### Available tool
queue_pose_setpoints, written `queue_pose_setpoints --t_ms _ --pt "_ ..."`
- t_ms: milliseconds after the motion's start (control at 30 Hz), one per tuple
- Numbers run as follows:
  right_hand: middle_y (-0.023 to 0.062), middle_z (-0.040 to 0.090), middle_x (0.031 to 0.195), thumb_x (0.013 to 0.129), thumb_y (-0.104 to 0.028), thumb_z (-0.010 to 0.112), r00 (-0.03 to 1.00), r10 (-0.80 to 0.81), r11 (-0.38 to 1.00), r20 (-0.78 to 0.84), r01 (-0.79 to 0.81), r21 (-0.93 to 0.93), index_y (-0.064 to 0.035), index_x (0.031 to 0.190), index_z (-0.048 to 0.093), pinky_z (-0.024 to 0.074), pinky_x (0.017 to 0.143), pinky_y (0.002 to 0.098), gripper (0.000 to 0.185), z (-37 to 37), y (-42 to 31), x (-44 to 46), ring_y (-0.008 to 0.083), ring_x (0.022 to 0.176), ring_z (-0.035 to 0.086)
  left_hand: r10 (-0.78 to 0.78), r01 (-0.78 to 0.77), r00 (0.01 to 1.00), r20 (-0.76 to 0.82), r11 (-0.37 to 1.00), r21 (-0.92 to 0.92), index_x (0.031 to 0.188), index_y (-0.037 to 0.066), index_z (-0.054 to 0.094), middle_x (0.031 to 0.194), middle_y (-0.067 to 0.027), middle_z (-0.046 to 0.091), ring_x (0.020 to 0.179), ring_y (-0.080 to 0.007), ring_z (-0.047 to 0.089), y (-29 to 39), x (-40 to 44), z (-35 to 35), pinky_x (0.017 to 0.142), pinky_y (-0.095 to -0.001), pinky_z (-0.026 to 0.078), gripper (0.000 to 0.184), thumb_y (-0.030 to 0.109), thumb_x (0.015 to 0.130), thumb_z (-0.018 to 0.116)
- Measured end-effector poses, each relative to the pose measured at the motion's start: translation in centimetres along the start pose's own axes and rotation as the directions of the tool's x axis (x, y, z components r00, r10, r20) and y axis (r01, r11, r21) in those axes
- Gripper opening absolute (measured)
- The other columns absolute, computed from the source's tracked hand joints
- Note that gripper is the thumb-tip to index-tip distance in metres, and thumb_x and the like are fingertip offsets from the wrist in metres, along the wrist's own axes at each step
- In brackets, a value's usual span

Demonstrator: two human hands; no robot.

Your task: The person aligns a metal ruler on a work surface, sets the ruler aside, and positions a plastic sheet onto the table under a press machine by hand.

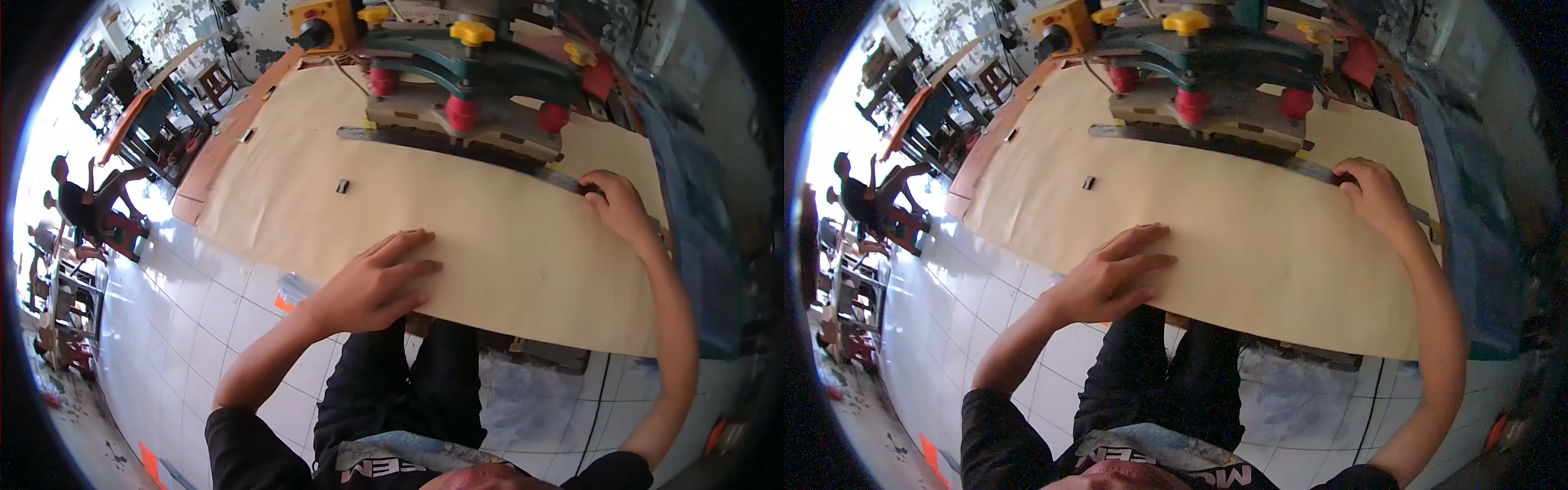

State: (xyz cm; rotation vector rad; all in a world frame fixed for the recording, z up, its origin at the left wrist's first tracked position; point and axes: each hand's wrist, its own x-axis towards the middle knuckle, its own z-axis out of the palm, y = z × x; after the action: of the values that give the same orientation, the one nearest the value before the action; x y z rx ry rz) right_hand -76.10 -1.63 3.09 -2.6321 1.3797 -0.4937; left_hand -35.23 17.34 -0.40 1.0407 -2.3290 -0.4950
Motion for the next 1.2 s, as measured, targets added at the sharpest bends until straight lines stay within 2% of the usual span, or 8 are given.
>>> queue_pose_setpoints --t_ms 300,533,700,800,867,933,1000,1200 --pt "0.0168 0.067 0.101 0.083 0.002 0.072 0.992 0.066 0.997 0.104 -0.069 0.020 0.0006 0.107 0.066 0.0534 0.086 0.0454 0.025 -0.5 -1.3 0.9 0.0385 0.099 0.067 0.036 -0.042 0.994 -0.107 0.998 -0.054 0.125 0.005 0.068 0.143 -0.0214 0.055 0.135 -0.0402 0.052 -0.3 -0.4 0.5 0.112 -0.0465 0.044 0.038 0.024 0.092 0.072" --pt "0.0141 0.059 0.094 0.089 0.003 0.065 0.925 -0.109 0.945 -0.365 -0.018 -0.328 -0.0010 0.096 0.067 0.0560 0.067 0.0444 0.009 1.1 -7.8 -4.7 0.0363 0.078 0.068 -0.010 -0.065 0.971 -0.237 0.951 -0.303 0.123 0.004 0.068 0.143 -0.0214 0.055 0.133 -0.0410 0.055 -0.7 -1.8 -0.1 0.112 -0.0461 0.045 0.036 0.012 0.089 0.073" --pt "0.0093 0.056 0.088 0.080 0.008 0.070 0.812 -0.359 0.841 -0.460 0.068 -0.537 -0.0028 0.097 0.072 0.0563 0.063 0.0359 0.020 -1.0 -13.2 -10.2 0.0254 0.073 0.067 0.156 0.132 0.803 -0.575 0.894 0.427 0.135 0.015 0.065 0.155 -0.0200 0.044 0.145 -0.0429 0.041 0.8 -5.4 -4.6 0.119 -0.0616 0.032 0.064 0.007 0.074 0.083" --pt "0.0094 0.060 0.089 0.077 0.007 0.072 0.798 -0.430 0.834 -0.423 0.171 -0.524 -0.0030 0.097 0.072 0.0576 0.064 0.0356 0.023 -2.4 -17.7 -12.6 0.0259 0.074 0.067 0.073 0.281 0.851 -0.521 0.773 0.569 0.138 0.016 0.063 0.156 -0.0168 0.044 0.147 -0.0389 0.041 2.8 -7.0 -8.7 0.123 -0.0602 0.025 0.073 0.020 0.070 0.089" --pt "0.0094 0.062 0.090 0.076 0.006 0.073 0.798 -0.438 0.843 -0.414 0.206 -0.496 -0.0034 0.097 0.072 0.0581 0.065 0.0358 0.023 -2.3 -20.1 -13.5 0.0260 0.075 0.068 0.036 0.257 0.914 -0.403 0.718 0.647 0.129 0.011 0.065 0.143 -0.0155 0.057 0.136 -0.0358 0.053 3.7 -8.7 -10.4 0.116 -0.0535 0.039 0.062 0.014 0.071 0.088" --pt "0.0095 0.064 0.091 0.076 0.004 0.073 0.798 -0.445 0.853 -0.406 0.239 -0.465 -0.0038 0.097 0.071 0.0586 0.065 0.0360 0.022 -1.9 -21.7 -14.0 0.0262 0.075 0.069 -0.114 0.255 0.938 -0.328 0.867 0.428 0.110 0.008 0.070 0.115 -0.0125 0.068 0.108 -0.0327 0.066 3.1 -11.5 -10.6 0.092 -0.0461 0.053 0.039 0.011 0.074 0.084" --pt "0.0083 0.065 0.092 0.076 0.001 0.074 0.813 -0.442 0.884 -0.380 0.321 -0.341 -0.0042 0.098 0.070 0.0586 0.065 0.0360 0.023 -1.4 -22.9 -14.1 0.0259 0.076 0.069 -0.113 0.258 0.933 -0.342 0.871 0.418 0.097 0.005 0.069 0.098 -0.0111 0.066 0.088 -0.0316 0.065 4.1 -13.2 -10.3 0.072 -0.0449 0.051 0.022 0.006 0.078 0.079" --pt "0.0051 0.065 0.090 0.077 -0.008 0.074 0.839 -0.466 0.879 -0.281 0.402 -0.258 -0.0063 0.099 0.071 0.0592 0.064 0.0346 0.022 0.6 -26.1 -13.8 0.0209 0.074 0.069 -0.204 0.357 0.912 -0.357 0.823 0.442 0.101 0.003 0.065 0.098 -0.0110 0.063 0.088 -0.0308 0.061 3.8 -19.0 -8.2 0.076 -0.0444 0.048 0.016 0.014 0.090 0.070"
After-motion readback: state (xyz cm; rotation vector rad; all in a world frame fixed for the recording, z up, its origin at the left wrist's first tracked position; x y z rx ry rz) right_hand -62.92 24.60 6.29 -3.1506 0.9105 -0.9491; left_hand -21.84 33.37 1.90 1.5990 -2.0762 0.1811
